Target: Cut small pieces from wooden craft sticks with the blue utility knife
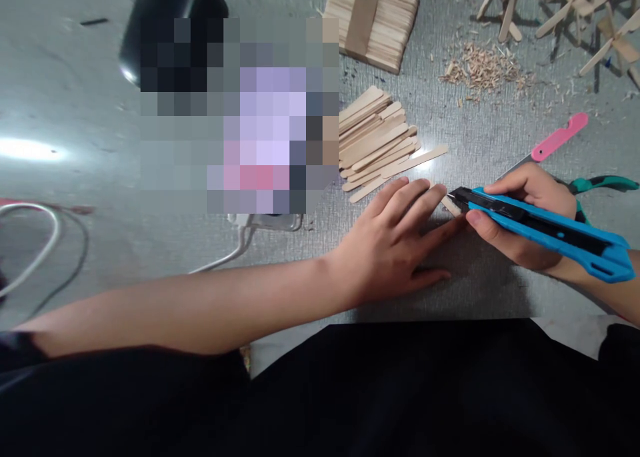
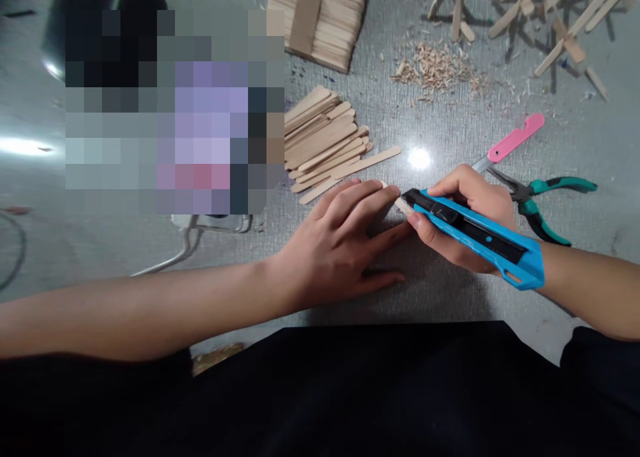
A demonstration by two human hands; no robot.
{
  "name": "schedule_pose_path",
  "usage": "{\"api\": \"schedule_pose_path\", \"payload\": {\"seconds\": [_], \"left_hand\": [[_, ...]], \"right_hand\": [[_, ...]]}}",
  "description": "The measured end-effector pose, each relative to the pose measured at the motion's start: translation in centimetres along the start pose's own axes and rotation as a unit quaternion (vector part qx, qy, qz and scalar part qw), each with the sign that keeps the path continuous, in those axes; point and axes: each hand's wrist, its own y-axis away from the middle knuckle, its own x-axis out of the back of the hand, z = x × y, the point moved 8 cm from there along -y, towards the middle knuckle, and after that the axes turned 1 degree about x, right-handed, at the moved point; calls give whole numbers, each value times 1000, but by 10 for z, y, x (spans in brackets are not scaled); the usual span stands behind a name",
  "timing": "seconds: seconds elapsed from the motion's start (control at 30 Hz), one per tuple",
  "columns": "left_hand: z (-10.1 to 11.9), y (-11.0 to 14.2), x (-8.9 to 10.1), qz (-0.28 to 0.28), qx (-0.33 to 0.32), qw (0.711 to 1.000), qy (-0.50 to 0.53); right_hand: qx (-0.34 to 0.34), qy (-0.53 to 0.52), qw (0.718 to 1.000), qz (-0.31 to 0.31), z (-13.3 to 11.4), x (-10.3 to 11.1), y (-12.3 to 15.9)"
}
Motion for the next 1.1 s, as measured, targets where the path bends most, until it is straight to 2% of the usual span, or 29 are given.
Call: {"api": "schedule_pose_path", "payload": {"seconds": [0.17,0.33,1.1], "left_hand": [[1,-1,1,4,-6,1000,-19],[2,-1,-3,-19,-1,1000,-18],[-2,1,-4,-20,13,1000,3]], "right_hand": [[-7,-22,1000,-7,-2,2,-2],[-22,-31,999,-24,1,3,-1],[22,-45,997,-66,8,-9,3]]}}
